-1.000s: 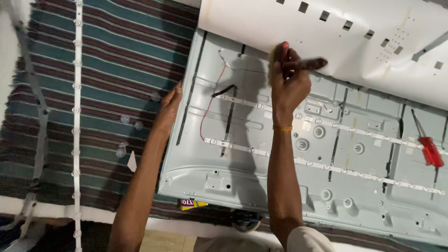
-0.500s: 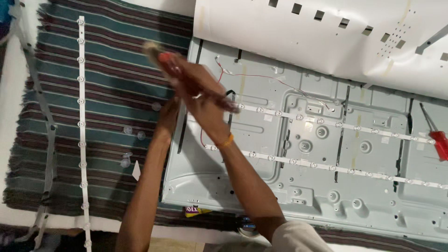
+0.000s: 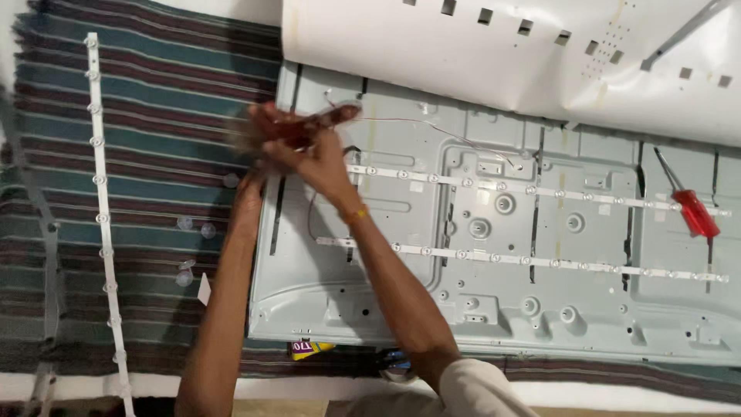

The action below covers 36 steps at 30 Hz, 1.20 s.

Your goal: The person removes an LED strip from the back of a television using a screwdriver, then cleans the surface with a brush. They connect wires to the LED strip and apply adhesive from a tube to secure it in place.

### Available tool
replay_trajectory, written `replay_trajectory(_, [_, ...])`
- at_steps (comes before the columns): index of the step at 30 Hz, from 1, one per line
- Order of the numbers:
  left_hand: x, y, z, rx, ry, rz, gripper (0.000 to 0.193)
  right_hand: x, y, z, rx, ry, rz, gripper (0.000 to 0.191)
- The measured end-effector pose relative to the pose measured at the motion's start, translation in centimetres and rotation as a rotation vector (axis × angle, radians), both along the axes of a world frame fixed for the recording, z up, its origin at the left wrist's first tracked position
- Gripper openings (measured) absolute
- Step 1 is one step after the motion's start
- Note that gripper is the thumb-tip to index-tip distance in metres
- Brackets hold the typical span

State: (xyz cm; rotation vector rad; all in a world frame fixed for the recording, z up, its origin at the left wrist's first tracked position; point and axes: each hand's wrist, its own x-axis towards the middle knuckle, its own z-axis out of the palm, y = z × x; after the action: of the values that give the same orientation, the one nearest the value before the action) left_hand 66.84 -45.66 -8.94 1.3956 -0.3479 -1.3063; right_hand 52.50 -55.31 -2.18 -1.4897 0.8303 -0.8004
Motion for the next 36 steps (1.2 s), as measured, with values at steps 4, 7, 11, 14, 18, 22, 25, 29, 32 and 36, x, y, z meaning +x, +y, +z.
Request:
replay_trajectory(4, [-0.3, -1.8, -1.6, -0.755, 0.616, 0.154, 0.059, 4.3, 5.5, 2.2, 0.138, -0.570, 0.185, 0.046])
replay_trajectory(7, [1.3, -1.3, -2.3, -0.309, -0.712, 0.104, 0.057, -2.1, 3.7, 4.2, -0.124, -0.338, -0.045, 0.047])
replay_trajectory(11, [1.4, 0.8, -2.9, -0.064, -0.085, -0.038, 0.071, -13.5, -2.9, 4.1, -0.608, 0.194, -0.617, 0.033])
replay_trajectory(14, [1.0, 1.2, -2.3, -0.034, -0.066, -0.048, 0.071, -13.3, -4.4, 2.1, -0.643, 0.863, -0.876, 0.038])
replay_trajectory(18, [0.5, 0.4, -0.3, 0.010, -0.293, -0.089, 0.070, -5.6, -0.9, -0.2, -0.226, -0.229, -0.031, 0.039])
replay_trajectory(22, [0.8, 2.1, 3.2, 0.045, -0.384, -0.077, 0.063, -5.4, -2.8, -1.3, -0.002, -0.158, -0.092, 0.047])
replay_trajectory(25, [0.8, 4.8, 6.0, 0.019, -0.593, -0.044, 0.048, -13.9, -8.7, -2.5, 0.039, -0.086, -0.295, 0.053])
replay_trajectory(29, [0.3, 9.2, 8.9, -0.049, -0.744, 0.068, 0.032, -32.6, -12.1, -3.8, 0.230, 0.072, -0.768, 0.024])
replay_trajectory(32, [-1.4, 11.6, 10.5, -0.146, -0.821, 0.107, 0.028, -42.3, -10.9, -3.8, 0.005, 0.072, -1.363, 0.020])
replay_trajectory(36, [-6.2, 10.6, 12.2, -0.252, -0.846, 0.104, 0.023, -42.8, -8.3, -3.3, -0.320, -0.394, -1.449, 0.051])
